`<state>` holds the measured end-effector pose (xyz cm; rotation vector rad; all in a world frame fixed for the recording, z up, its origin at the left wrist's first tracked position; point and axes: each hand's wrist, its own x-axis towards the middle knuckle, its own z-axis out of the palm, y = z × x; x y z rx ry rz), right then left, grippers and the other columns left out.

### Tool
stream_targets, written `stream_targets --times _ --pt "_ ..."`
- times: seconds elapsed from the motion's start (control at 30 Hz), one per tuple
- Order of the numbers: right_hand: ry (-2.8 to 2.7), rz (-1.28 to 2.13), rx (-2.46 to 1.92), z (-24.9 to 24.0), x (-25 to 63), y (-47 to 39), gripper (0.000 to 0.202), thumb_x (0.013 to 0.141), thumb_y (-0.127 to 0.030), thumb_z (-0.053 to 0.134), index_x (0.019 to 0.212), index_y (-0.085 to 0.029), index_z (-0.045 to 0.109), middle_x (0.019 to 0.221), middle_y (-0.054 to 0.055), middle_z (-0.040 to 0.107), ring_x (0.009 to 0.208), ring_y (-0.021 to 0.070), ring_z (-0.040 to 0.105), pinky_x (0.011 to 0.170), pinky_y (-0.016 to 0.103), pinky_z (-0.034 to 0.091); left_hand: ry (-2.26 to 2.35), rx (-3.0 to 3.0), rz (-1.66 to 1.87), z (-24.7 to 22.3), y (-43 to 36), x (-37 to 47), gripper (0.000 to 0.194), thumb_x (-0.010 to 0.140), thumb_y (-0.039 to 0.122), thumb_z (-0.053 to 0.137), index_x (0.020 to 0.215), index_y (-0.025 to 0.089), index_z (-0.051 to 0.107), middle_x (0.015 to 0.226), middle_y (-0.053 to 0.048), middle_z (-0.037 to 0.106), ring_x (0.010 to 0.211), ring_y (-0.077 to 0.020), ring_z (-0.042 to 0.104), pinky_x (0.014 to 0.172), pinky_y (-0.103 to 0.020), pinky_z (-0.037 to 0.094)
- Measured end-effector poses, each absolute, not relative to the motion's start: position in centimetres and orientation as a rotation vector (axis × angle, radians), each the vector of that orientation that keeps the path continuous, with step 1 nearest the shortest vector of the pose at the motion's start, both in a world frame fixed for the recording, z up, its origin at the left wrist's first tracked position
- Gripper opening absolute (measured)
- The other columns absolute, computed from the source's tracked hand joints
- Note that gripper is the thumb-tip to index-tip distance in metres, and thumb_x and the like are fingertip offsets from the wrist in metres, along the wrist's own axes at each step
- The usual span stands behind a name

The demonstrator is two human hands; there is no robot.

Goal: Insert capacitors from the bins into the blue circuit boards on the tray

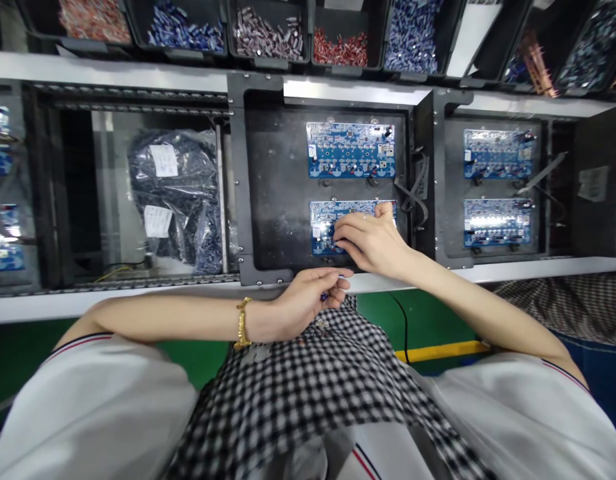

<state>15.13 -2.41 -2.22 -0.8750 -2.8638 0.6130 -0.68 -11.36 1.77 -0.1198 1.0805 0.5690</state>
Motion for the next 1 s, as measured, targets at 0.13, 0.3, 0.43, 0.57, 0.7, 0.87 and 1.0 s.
stream_targets --times 0.13,0.3,0.43,0.57,0.7,0.87,1.0 --pt "-2.925 0.430 -0.830 -2.3 15.0 -2.7 0.026 0.096 -0.020 0.039 0.091 -0.016 0.064 0.101 0.004 0.071 0.086 0.0200 0.059 0.074 0.035 0.016 1.100 -0.169 0.555 2.1 -11.2 -0.6 0.022 0.094 0.012 0.046 0.086 0.005 0.066 0.072 -0.005 0.060 0.054 -0.0061 0.055 0.049 -0.016 0.042" --pt "-2.910 0.142 -0.766 -2.7 15.0 -3.4 0.026 0.096 -0.014 0.041 0.085 -0.015 0.064 0.098 0.002 0.072 0.078 0.0171 0.058 0.071 0.035 0.015 1.100 -0.195 0.567 1.8 -11.0 -0.4 0.025 0.097 0.016 0.043 0.084 0.006 0.063 0.070 -0.003 0.060 0.050 -0.0063 0.055 0.047 -0.017 0.044" --pt "-2.913 0.130 -0.769 -3.1 15.0 -3.6 0.028 0.097 -0.013 0.039 0.087 -0.016 0.065 0.102 0.002 0.072 0.080 0.0171 0.057 0.070 0.035 0.015 1.130 -0.191 0.588 1.9 -10.8 -0.2 0.023 0.096 0.013 0.044 0.084 0.005 0.061 0.070 -0.002 0.058 0.052 -0.0051 0.053 0.050 -0.016 0.045" --pt "-2.943 0.192 -0.750 -3.4 15.0 -3.5 0.029 0.098 -0.014 0.038 0.086 -0.016 0.065 0.103 0.004 0.072 0.082 0.0181 0.058 0.070 0.035 0.014 1.158 -0.199 0.584 2.3 -10.6 -0.1 0.022 0.095 0.011 0.045 0.080 0.005 0.061 0.072 -0.004 0.059 0.054 -0.0040 0.050 0.051 -0.015 0.041" --pt "-2.826 0.482 -0.893 -2.5 15.2 -3.3 0.027 0.098 -0.024 0.045 0.082 -0.017 0.065 0.093 0.003 0.073 0.080 0.0179 0.062 0.073 0.036 0.017 1.165 -0.216 0.562 2.2 -10.3 0.0 0.032 0.098 0.023 0.044 0.078 0.006 0.062 0.063 -0.002 0.053 0.050 -0.0053 0.046 0.048 -0.016 0.035" --pt "-2.513 1.198 -0.980 0.6 16.0 -3.3 0.018 0.090 -0.033 0.058 0.084 -0.018 0.066 0.087 0.000 0.074 0.080 0.0174 0.065 0.077 0.033 0.024 1.140 -0.153 0.626 2.1 -9.9 0.5 0.033 0.098 0.028 0.043 0.076 0.008 0.058 0.063 -0.001 0.053 0.050 -0.0053 0.045 0.049 -0.017 0.032" --pt "-2.622 0.988 -1.037 0.5 17.0 -3.3 0.017 0.091 -0.027 0.050 0.084 -0.018 0.063 0.087 0.002 0.072 0.078 0.0185 0.063 0.077 0.035 0.021 1.065 -0.160 0.598 2.7 -9.6 0.9 0.030 0.100 0.021 0.035 0.082 0.008 0.056 0.067 -0.001 0.053 0.053 -0.0059 0.048 0.053 -0.018 0.034"
